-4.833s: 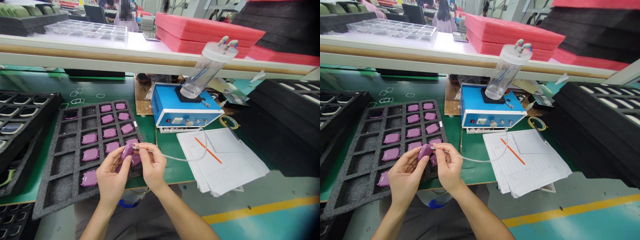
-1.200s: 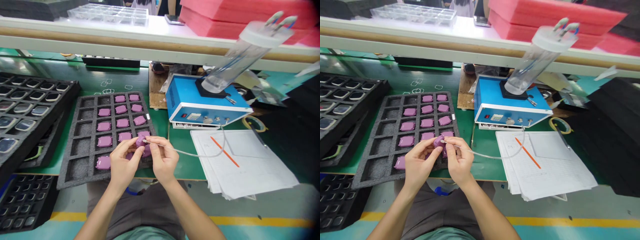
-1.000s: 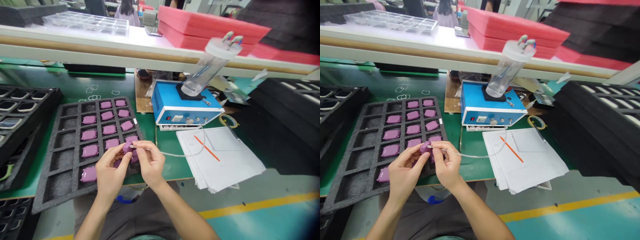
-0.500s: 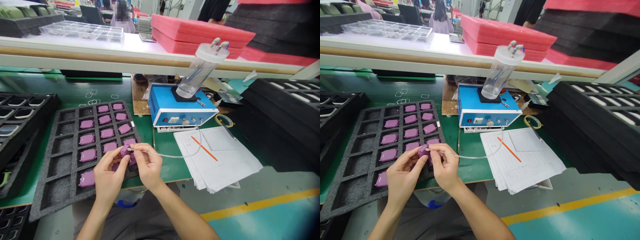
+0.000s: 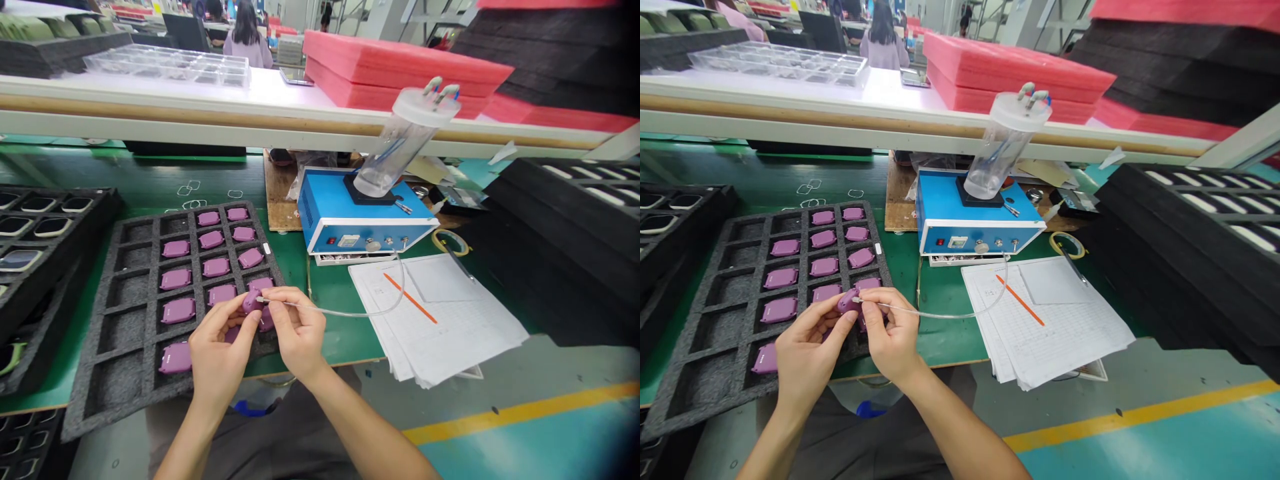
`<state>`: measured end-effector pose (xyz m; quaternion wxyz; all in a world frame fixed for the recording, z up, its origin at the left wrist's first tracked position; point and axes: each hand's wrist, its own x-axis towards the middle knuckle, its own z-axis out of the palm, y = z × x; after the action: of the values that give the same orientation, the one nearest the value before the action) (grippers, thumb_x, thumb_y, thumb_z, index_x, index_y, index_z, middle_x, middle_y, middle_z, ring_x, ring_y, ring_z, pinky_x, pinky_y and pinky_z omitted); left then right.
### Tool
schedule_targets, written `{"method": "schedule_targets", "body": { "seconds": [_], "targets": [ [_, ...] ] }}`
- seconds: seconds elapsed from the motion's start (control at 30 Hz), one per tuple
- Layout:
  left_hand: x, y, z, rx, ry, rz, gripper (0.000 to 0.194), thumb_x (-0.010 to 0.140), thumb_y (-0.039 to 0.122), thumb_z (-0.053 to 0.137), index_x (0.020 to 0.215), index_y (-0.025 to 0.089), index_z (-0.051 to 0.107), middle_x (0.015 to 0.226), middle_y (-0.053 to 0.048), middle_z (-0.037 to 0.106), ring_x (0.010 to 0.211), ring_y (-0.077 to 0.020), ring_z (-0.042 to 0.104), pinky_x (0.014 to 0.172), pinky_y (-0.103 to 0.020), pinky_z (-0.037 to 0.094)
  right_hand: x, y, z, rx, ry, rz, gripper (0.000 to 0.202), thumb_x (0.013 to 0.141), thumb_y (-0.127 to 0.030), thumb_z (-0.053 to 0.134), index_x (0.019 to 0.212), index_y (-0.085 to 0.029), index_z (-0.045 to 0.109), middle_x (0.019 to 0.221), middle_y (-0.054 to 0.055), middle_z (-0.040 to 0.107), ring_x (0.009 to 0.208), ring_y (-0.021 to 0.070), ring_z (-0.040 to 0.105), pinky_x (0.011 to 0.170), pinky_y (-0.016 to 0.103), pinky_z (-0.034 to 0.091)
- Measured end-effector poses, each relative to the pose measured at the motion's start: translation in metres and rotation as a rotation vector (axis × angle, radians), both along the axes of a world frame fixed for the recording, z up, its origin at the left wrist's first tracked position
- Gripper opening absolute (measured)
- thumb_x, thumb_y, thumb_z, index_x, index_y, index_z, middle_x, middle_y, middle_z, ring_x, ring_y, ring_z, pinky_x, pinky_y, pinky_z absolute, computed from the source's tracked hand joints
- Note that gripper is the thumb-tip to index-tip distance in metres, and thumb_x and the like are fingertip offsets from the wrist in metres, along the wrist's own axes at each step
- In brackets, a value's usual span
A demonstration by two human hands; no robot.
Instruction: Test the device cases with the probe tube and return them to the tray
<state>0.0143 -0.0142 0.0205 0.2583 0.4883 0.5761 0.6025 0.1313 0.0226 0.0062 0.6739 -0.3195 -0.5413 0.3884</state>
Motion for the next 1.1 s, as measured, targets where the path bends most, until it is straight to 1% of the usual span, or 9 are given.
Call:
{"method": "schedule_targets", "body": {
  "seconds": [0.17,0.73,1.1],
  "targets": [
    [0.0001,-0.0004,0.001,-0.017,0.019,0.008,0.026,0.085,0.028,0.081,0.109,0.021,0.082,0.102,-0.005,0.079,0.087,-0.0182,0.075,0.081,-0.027,0.064,0.0004,-0.0002,0.0,-0.01,-0.034,-0.015,0.012,0.098,-0.023,0.064,0.096,-0.021,0.076,0.095,0.007,0.079,0.091,0.0187,0.078,0.081,0.031,0.066],
    [0.0007,-0.0019,0.001,-0.018,-0.013,0.0,0.025,0.085,0.027,0.081,0.11,0.022,0.082,0.101,-0.004,0.079,0.087,-0.0166,0.075,0.081,-0.025,0.063,0.0002,-0.0003,0.0003,-0.007,-0.022,-0.009,0.012,0.098,-0.021,0.064,0.097,-0.022,0.076,0.096,0.007,0.078,0.092,0.018,0.077,0.081,0.031,0.065],
    [0.0003,-0.0009,0.0008,-0.028,0.016,0.013,0.026,0.084,0.03,0.081,0.109,0.021,0.082,0.102,-0.006,0.079,0.087,-0.0196,0.076,0.081,-0.029,0.064,-0.0003,0.0001,0.0009,0.001,-0.028,-0.016,0.012,0.098,-0.023,0.064,0.095,-0.022,0.075,0.094,0.007,0.079,0.09,0.0184,0.078,0.078,0.03,0.066]
  ]
}}
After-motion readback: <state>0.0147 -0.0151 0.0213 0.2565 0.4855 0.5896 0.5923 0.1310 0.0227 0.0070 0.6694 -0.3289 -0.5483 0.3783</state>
